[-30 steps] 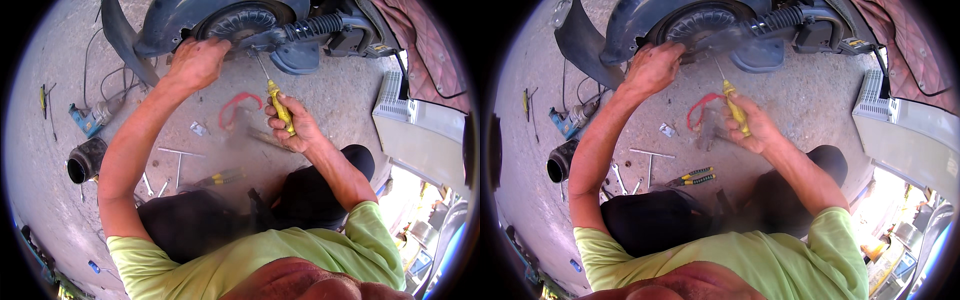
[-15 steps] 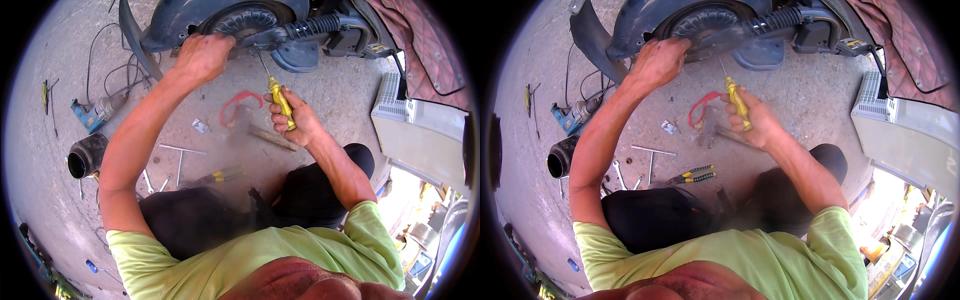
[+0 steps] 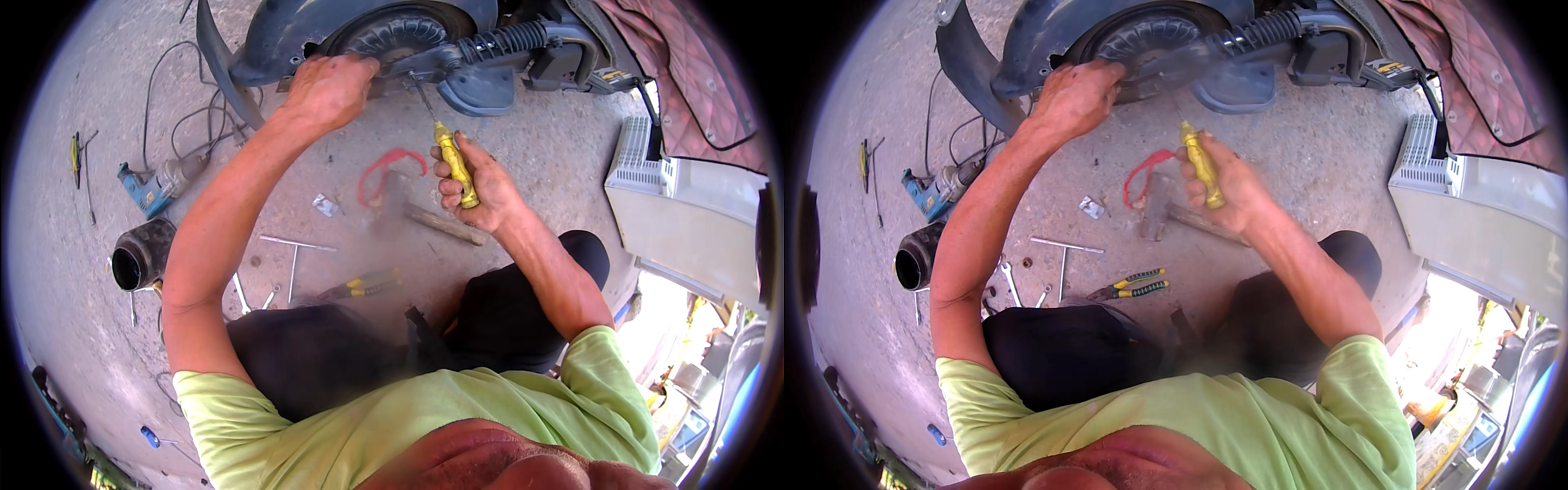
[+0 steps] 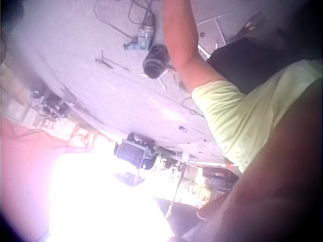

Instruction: The person aligns a metal bracket onto a bicycle axle, secures a screw with a screwdriver, and uses a hammer to position components on the wheel assembly.

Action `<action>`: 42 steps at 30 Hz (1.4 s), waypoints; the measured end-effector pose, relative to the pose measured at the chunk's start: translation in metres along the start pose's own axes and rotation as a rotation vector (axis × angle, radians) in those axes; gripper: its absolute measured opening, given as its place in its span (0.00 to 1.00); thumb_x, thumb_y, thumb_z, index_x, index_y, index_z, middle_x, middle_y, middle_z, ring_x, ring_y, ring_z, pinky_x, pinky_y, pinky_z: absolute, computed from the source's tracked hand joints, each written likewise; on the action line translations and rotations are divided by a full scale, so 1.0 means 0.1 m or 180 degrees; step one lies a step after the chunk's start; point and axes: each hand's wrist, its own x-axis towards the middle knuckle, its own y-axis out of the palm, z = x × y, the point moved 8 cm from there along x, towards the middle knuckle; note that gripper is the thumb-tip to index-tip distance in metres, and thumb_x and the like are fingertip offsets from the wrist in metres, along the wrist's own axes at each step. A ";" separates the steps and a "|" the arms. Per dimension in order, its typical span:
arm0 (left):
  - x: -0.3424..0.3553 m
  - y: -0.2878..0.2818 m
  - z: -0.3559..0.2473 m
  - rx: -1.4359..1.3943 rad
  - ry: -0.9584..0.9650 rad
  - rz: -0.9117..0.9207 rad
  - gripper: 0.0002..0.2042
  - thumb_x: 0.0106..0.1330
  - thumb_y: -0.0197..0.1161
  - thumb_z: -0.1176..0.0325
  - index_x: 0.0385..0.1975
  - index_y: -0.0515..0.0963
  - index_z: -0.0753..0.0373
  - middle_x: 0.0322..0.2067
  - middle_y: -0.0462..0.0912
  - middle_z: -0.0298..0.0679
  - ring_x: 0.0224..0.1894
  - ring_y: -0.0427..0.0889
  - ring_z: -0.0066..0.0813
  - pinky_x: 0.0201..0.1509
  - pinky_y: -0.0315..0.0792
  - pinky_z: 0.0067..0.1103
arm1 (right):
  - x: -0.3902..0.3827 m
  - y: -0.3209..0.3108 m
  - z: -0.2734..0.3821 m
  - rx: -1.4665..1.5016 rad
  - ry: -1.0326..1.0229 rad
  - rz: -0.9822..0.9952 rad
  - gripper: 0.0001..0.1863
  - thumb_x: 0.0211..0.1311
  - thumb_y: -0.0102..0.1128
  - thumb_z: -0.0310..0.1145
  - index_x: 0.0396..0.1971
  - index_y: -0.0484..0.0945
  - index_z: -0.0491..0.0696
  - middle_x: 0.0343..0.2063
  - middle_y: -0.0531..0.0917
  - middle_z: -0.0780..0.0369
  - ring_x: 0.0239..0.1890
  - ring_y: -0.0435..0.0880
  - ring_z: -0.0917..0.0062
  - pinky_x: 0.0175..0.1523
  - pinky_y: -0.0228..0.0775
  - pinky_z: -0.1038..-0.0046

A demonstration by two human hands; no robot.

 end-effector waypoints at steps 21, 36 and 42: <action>0.02 0.00 0.00 0.0053 0.0016 0.0068 0.11 0.67 0.60 0.67 0.46 0.82 0.60 0.43 0.86 0.48 0.47 0.83 0.52 0.52 0.75 0.43 | -0.03 -0.08 -0.02 -0.0601 -0.0301 -0.1031 0.17 0.74 0.58 0.49 0.45 0.76 0.49 0.33 0.78 0.66 0.29 0.74 0.80 0.31 0.68 0.76; 0.03 -0.02 -0.02 -0.0022 0.0042 0.0047 0.10 0.67 0.60 0.67 0.43 0.81 0.62 0.42 0.86 0.48 0.47 0.84 0.53 0.52 0.76 0.43 | -0.01 0.00 -0.04 -0.0431 -0.0086 -0.0667 0.21 0.78 0.51 0.49 0.54 0.75 0.46 0.33 0.78 0.67 0.29 0.73 0.85 0.28 0.66 0.82; 0.02 -0.03 -0.03 -0.0079 0.0062 -0.0017 0.10 0.64 0.55 0.71 0.39 0.83 0.63 0.39 0.86 0.53 0.44 0.85 0.55 0.50 0.76 0.43 | -0.08 0.18 0.04 -0.0733 -0.0296 -0.1195 0.19 0.79 0.49 0.49 0.50 0.74 0.47 0.28 0.73 0.70 0.23 0.68 0.86 0.27 0.63 0.83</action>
